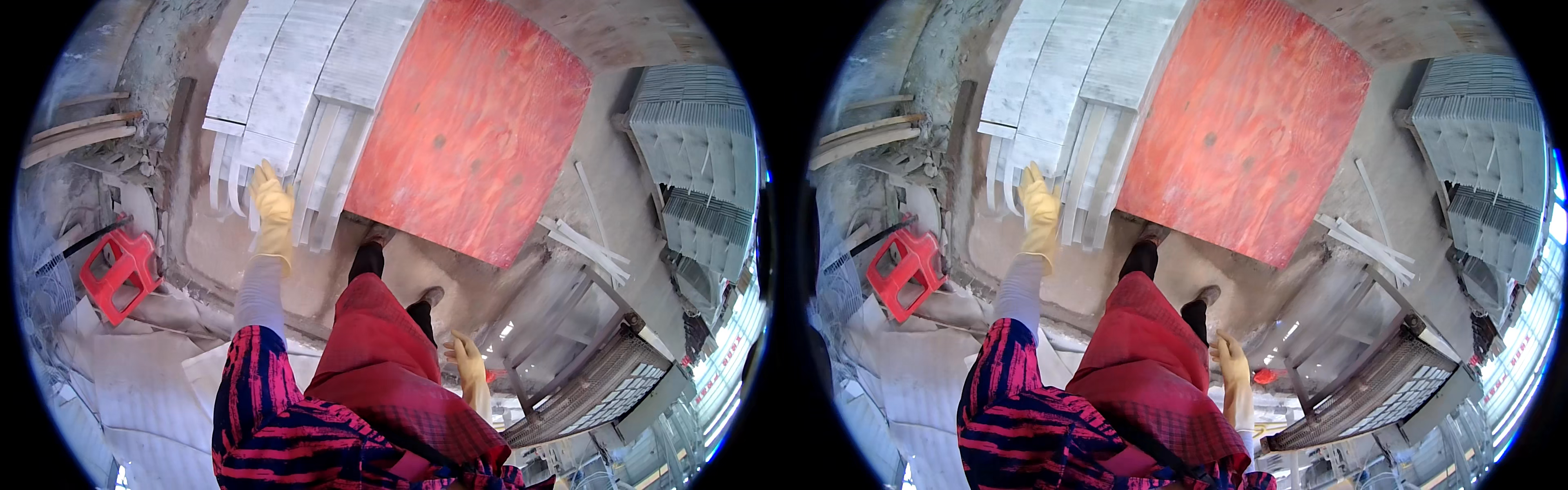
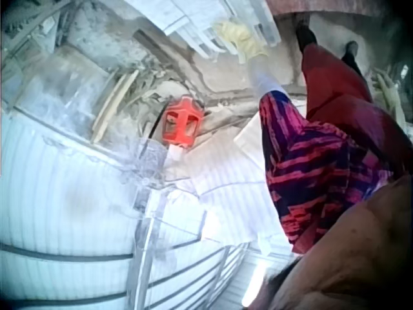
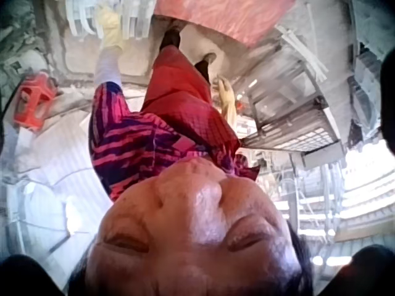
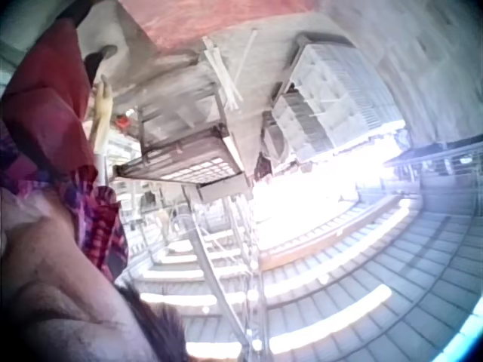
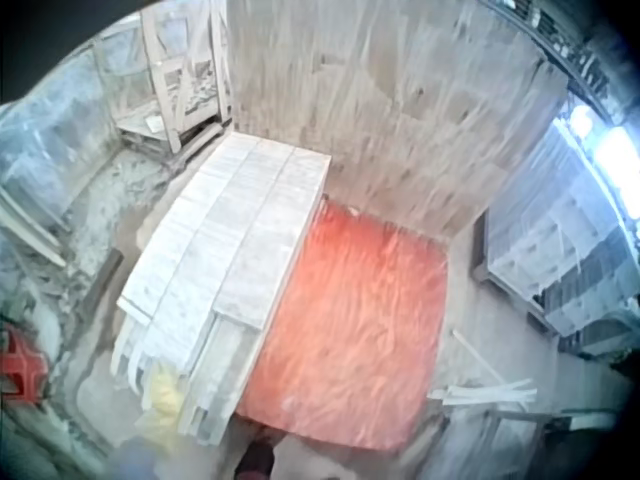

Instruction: The person places rectangular white tiles onto a moving conveyor belt in a factory setting. They pick up tiles from a nearby stack and arrange them in neat rows on the belt, repeating the process continuously.

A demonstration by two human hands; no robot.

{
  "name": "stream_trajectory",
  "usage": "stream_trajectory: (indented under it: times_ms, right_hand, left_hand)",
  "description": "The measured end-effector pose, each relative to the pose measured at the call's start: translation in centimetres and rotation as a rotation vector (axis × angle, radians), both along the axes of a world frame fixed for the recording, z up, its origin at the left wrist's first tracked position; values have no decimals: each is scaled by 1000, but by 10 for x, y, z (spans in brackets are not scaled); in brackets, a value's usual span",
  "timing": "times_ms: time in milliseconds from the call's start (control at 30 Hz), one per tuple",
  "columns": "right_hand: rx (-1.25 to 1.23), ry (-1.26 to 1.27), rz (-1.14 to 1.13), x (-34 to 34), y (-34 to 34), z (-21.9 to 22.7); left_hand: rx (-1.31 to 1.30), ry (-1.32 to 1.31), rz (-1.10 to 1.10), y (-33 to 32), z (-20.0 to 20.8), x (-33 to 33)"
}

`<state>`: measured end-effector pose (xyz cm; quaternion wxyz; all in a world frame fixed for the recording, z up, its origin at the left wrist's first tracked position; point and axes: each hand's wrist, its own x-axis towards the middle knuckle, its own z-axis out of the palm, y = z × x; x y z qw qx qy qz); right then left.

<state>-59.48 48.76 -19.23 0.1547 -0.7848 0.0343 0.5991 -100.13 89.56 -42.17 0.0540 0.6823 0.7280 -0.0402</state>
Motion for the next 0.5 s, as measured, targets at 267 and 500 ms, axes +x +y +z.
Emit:
stream_trajectory:
  times_ms: [267,500]
  right_hand:
    - [-128,57,136,-7,-9,-39]
    - [-95,35,385,-21,40,-58]
  left_hand:
    - [-44,306,-432,59,-23,-55]
    - [-20,274,-484,57,-44,-65]
